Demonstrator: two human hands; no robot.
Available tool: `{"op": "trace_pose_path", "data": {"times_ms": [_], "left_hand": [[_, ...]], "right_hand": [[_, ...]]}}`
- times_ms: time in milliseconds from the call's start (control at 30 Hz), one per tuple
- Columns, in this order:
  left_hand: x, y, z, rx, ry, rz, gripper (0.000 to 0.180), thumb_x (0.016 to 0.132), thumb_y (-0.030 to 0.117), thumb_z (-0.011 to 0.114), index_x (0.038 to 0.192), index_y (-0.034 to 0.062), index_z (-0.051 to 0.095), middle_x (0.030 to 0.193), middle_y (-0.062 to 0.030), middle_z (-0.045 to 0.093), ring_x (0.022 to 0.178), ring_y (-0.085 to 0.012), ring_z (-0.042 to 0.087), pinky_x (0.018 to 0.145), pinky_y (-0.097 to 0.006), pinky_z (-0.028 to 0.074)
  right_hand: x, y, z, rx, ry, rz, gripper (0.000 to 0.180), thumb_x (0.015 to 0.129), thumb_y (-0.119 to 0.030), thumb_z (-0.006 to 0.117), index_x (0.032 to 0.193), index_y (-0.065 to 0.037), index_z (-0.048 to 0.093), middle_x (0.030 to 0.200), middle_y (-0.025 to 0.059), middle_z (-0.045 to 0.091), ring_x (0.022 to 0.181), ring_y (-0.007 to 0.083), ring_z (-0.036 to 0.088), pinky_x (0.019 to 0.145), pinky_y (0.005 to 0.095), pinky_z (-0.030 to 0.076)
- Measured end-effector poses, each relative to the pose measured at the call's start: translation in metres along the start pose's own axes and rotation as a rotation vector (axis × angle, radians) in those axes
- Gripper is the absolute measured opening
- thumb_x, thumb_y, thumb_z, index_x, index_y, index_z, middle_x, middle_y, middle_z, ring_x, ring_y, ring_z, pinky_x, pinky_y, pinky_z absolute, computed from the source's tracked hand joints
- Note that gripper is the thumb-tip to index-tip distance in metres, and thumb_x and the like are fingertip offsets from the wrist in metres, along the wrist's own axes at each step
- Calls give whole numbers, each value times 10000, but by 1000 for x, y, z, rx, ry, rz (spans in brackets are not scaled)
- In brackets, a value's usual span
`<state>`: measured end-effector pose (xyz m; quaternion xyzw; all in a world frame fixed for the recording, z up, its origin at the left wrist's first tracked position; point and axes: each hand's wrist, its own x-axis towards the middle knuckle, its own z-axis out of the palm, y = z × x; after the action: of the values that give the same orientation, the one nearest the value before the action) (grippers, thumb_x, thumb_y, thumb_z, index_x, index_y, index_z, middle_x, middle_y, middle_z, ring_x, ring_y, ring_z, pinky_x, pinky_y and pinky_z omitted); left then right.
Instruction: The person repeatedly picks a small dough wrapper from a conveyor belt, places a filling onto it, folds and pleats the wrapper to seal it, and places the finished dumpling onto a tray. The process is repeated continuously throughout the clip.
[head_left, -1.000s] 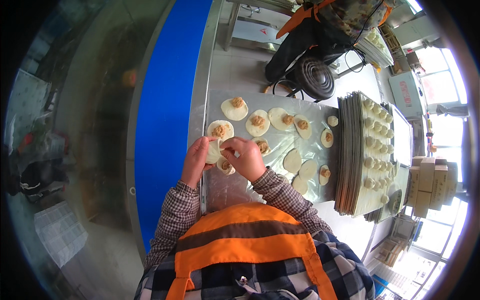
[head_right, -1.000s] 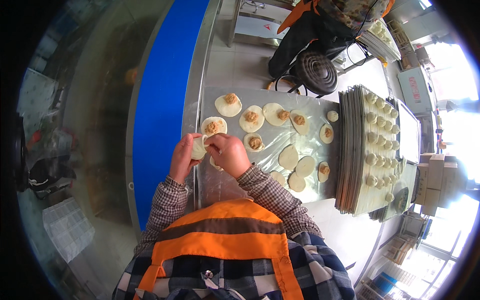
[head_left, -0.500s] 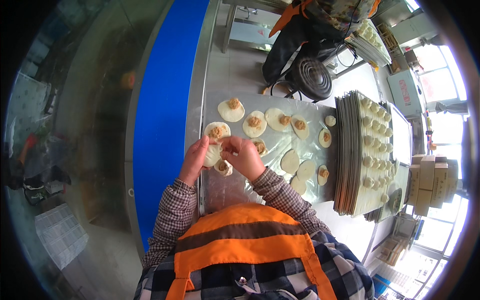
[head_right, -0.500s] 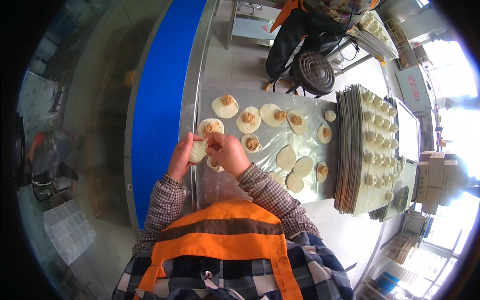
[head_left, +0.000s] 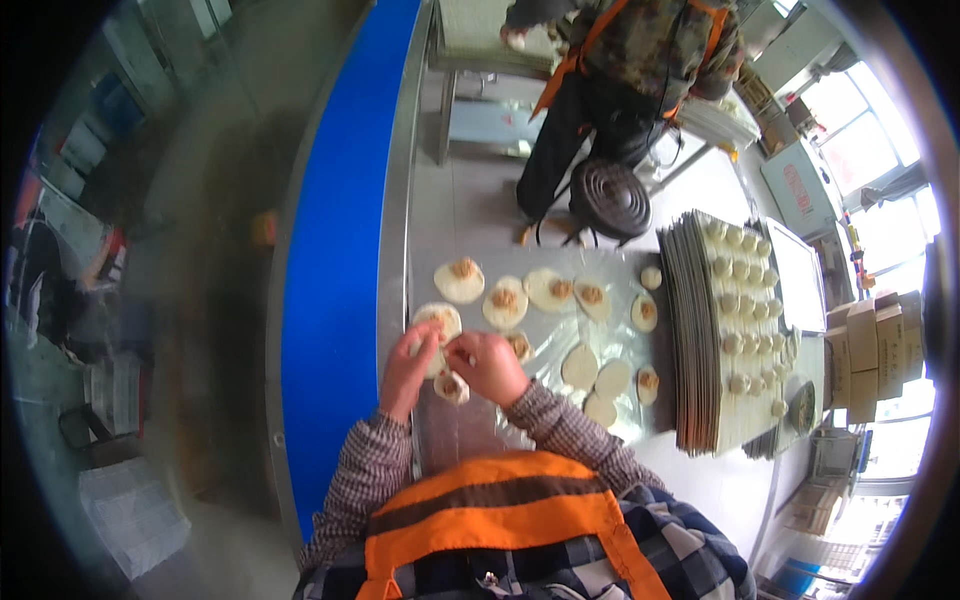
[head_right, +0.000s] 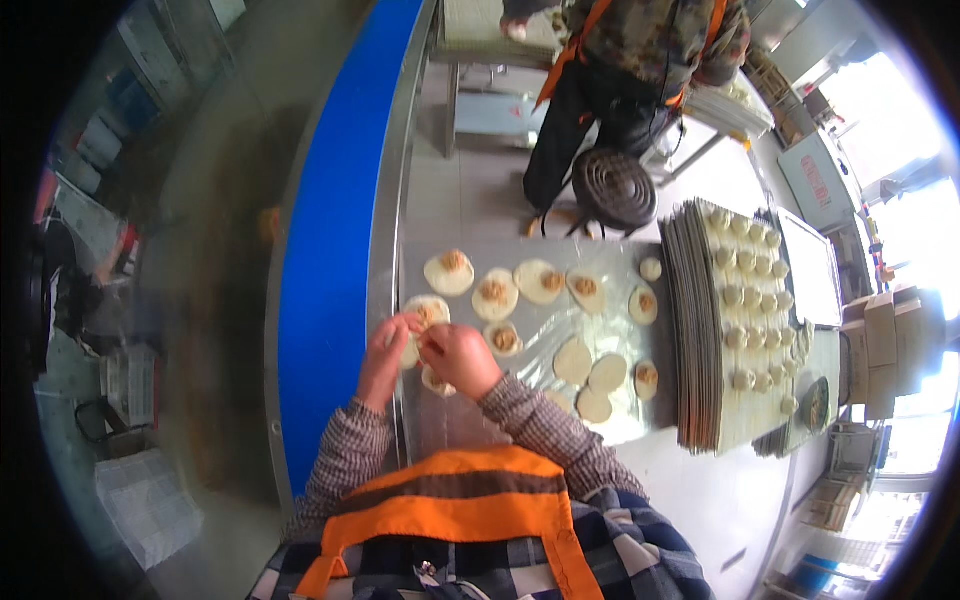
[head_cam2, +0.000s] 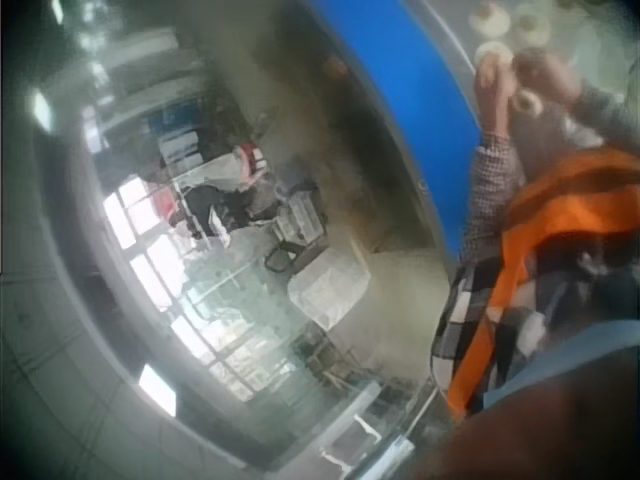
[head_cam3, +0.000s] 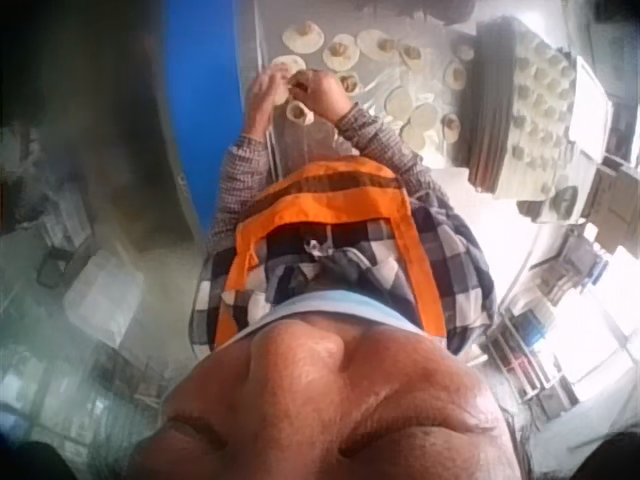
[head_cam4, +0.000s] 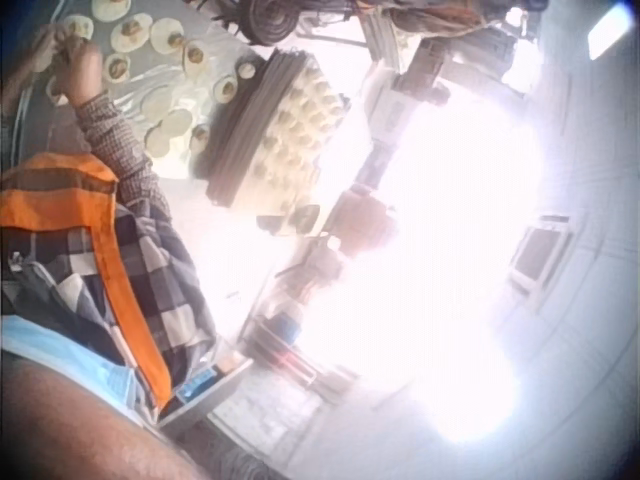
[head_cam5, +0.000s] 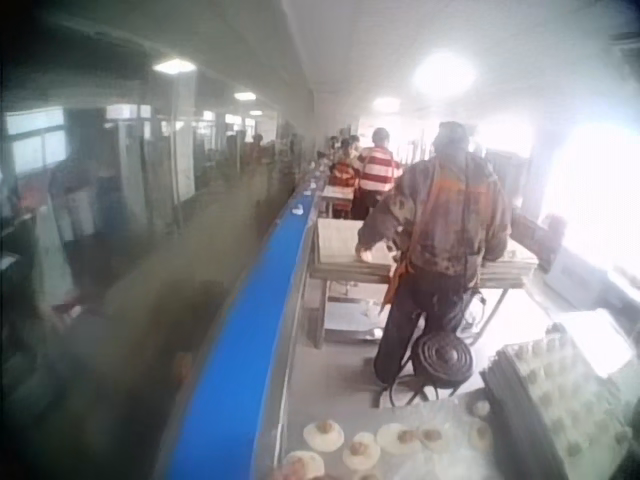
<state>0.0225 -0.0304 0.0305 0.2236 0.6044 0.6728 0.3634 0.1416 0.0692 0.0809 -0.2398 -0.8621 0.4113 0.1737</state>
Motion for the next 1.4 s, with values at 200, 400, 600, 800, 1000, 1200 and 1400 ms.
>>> {"op": "trace_pose_path", "data": {"times_ms": [200, 400, 600, 800, 1000, 1200, 1400], "left_hand": [[4, -5, 1, -353, 23, -293, 306, 979, 386, 512, 883, 102, 577, 771, -5, 615, 627, -101, 588, 496, -234, 422], [9, -11, 6, -515, 50, -569, 386, 973, 465, 464, 1045, 113, 606, 951, -40, 666, 849, -163, 648, 626, -329, 529], [14, 0, 24, -648, -363, -924, 465, 963, 533, 406, 1019, 126, 625, 924, -62, 670, 808, -197, 660, 610, -346, 557], [-3, -26, 93, -419, -249, -394, 377, 1006, 414, 429, 1068, 73, 577, 983, -44, 626, 901, -162, 605, 829, -312, 488], [-18, -36, 203, -509, -399, -657, 440, 990, 498, 419, 1114, 99, 557, 1066, -40, 609, 998, -165, 598, 848, -349, 495], [-86, -35, 359, -407, -637, -556, 561, 1003, 525, 318, 1351, 97, 414, 1205, -108, 587, 1124, -236, 565, 956, -365, 453], [-67, -62, 346, -247, -806, -605, 513, 1000, 498, 369, 1160, 44, 546, 1105, -111, 623, 1020, -227, 607, 864, -348, 486]], "right_hand": [[-8, 3, 8, 109, 50, -96, 214, 801, -58, 673, 1004, -6, 631, 847, 137, 660, 706, 311, 651, 634, 371, 530], [-7, 13, 7, -220, 129, -365, 180, 763, -112, 676, 924, -49, 625, 792, 102, 617, 701, 285, 623, 611, 387, 510], [-28, 37, -22, -143, -42, -473, 261, 716, -162, 683, 931, -54, 581, 877, 119, 616, 754, 307, 626, 639, 418, 504], [-66, 51, -62, -91, 205, -247, 247, 732, -167, 687, 927, -45, 598, 812, 111, 611, 751, 321, 619, 655, 421, 503], [-144, 65, -151, 108, 292, 162, 562, 699, -233, 745, 1203, -95, 539, 1182, 130, 546, 868, 329, 624, 744, 404, 509], [-272, 116, -244, -126, 744, 260, 515, 689, -150, 798, 1146, -93, 567, 1105, 120, 584, 826, 277, 633, 705, 375, 531], [-414, 167, -329, -78, 1133, 770, 458, 746, -54, 768, 1155, -66, 561, 845, 39, 638, 676, 92, 631, 595, 248, 527]]}}
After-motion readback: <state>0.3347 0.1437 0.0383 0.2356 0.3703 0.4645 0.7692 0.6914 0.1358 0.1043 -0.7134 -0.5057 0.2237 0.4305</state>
